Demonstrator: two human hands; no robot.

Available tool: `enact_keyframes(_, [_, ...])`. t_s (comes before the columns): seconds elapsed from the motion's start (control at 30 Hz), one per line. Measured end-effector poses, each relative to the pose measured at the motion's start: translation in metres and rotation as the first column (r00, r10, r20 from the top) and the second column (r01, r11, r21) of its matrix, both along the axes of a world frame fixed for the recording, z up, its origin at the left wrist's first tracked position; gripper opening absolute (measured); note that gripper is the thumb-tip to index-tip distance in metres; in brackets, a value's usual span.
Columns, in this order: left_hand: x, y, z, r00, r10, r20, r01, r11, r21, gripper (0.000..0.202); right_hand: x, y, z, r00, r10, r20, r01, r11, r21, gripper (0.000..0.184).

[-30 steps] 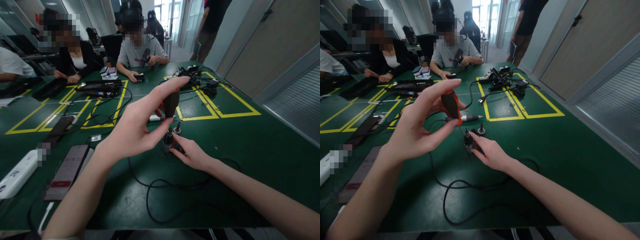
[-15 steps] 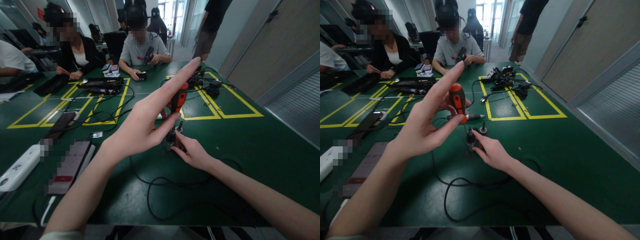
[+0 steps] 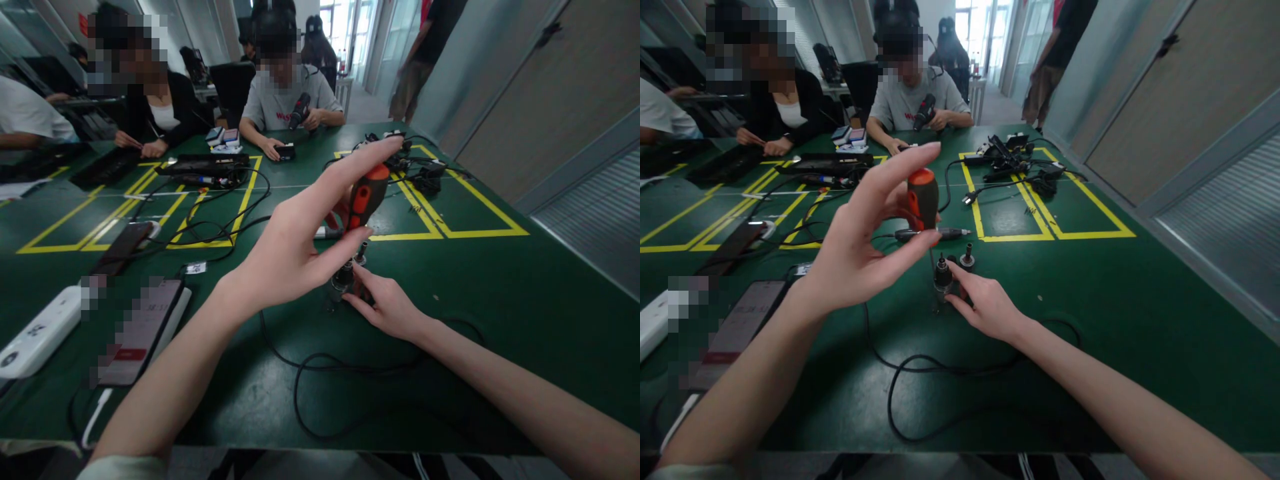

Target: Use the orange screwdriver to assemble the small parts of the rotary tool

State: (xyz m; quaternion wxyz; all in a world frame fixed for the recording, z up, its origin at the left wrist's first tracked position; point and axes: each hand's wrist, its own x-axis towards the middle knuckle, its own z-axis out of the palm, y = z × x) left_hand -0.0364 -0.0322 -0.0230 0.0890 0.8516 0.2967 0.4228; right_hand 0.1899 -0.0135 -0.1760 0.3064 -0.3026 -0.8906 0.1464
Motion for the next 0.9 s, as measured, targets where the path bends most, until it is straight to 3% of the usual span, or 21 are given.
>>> enact_keyframes(0.13, [0.0003,-0.0004,-0.0006,1.000,0.030,-0.002,-0.029,0.996,0.079,0.063,-0.0001,-0.0009,0.0028,1.000,0.008,0.002,-0.008,0.999,-0.034,0.052])
enact_keyframes(0.33, [0.0013,-0.0030,0.0011,0.999,-0.033,0.004,0.034,0.999,-0.021,0.065,-0.0001,-0.0003,0.0034,1.000,0.013,0.003,-0.013,1.000,-0.014,0.053])
enact_keyframes(0.53, [0.0017,-0.0007,-0.0002,0.998,0.049,0.025,-0.051,0.996,0.074,0.059,-0.0005,0.0003,0.0008,1.000,0.011,0.001,-0.011,1.000,0.002,0.055])
enact_keyframes(0.73, [0.0037,0.0032,-0.0006,0.996,-0.081,0.035,0.077,0.993,0.094,0.071,-0.0007,-0.0003,0.0014,1.000,0.013,0.003,-0.013,1.000,-0.007,0.055])
enact_keyframes(0.9, [0.0031,0.0050,-0.0024,0.999,-0.032,0.031,0.028,0.991,0.127,0.070,-0.0008,0.0000,0.0024,1.000,0.014,0.002,-0.014,1.000,-0.019,0.057])
